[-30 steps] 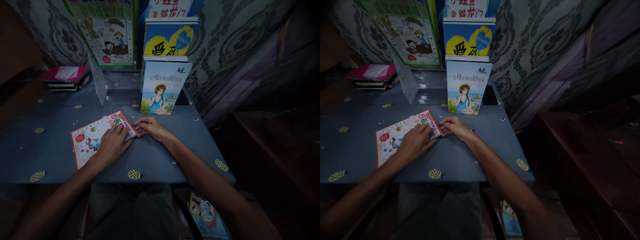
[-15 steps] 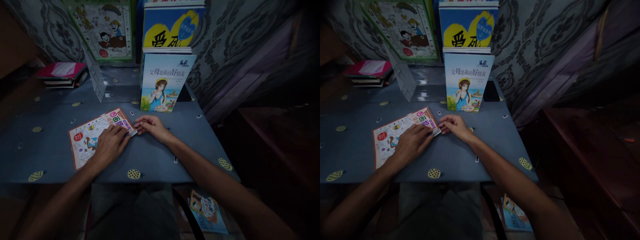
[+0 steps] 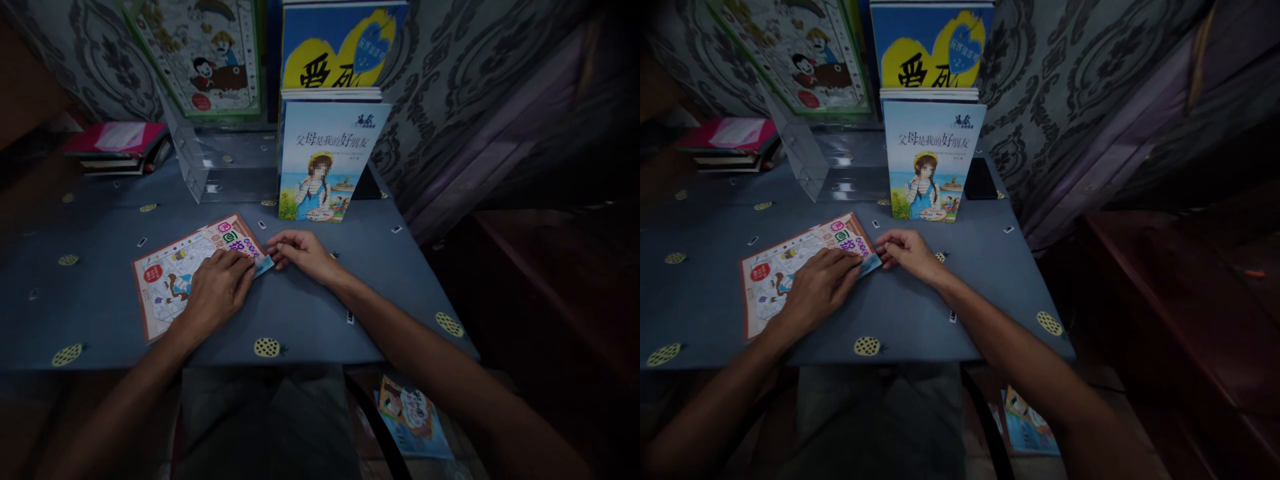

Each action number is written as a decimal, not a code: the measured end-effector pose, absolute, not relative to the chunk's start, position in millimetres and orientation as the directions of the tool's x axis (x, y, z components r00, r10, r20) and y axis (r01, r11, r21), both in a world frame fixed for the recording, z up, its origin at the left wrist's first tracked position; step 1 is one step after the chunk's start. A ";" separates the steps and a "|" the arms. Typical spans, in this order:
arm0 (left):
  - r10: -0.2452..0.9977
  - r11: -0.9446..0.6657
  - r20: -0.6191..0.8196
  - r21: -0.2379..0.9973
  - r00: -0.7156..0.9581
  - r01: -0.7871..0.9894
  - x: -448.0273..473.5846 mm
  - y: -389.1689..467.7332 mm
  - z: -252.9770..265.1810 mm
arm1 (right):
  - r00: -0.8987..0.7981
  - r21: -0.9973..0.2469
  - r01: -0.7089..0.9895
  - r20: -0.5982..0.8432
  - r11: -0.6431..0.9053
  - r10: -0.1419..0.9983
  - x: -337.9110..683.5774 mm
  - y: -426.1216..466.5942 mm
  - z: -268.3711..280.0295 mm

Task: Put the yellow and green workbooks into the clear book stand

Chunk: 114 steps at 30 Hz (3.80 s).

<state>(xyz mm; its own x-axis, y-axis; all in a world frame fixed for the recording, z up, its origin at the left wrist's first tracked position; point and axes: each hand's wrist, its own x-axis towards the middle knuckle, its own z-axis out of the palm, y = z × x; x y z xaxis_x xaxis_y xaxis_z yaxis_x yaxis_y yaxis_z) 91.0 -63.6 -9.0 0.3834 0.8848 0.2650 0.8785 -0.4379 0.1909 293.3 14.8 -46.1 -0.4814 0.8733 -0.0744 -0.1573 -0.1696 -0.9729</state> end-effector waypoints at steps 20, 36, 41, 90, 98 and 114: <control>0.887 -0.421 0.217 0.014 0.409 0.907 94.4 -67.3 -14.1 | -0.505 -0.982 -0.113 -0.077 -0.154 0.860 297.2 15.8 -44.8; 0.812 -0.479 0.331 -0.093 0.481 0.873 95.1 -70.6 -19.5 | -0.479 -0.998 0.056 0.007 0.038 0.878 300.1 11.2 -39.5; 0.792 -0.498 0.348 -0.108 0.502 0.861 95.1 -70.9 -19.5 | -0.519 -0.970 0.145 0.093 0.195 0.850 296.4 -0.7 -30.7; 0.893 -0.373 0.286 0.036 0.348 0.927 4.3 -150.8 -13.5 | -0.614 -0.298 0.674 0.283 0.676 0.737 223.4 32.7 -32.7; 0.783 -0.476 0.457 0.004 0.422 0.879 11.1 -141.9 -17.9 | -0.725 -0.461 0.324 0.441 0.826 0.530 224.4 -22.2 -42.9; 0.829 -0.538 0.434 0.447 0.353 0.715 1.9 -131.2 -19.8 | -0.798 -0.672 0.027 0.432 0.740 0.421 228.7 -37.8 -43.2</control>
<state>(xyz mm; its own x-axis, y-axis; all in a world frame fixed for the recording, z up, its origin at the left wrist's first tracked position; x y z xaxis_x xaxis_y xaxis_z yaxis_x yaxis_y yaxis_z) 1.9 -131.2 -19.8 0.3528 0.8291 0.4338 0.7146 -0.5380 0.4471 228.7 -37.8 -43.2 -0.7975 0.4213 0.4317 0.0268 0.7397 -0.6724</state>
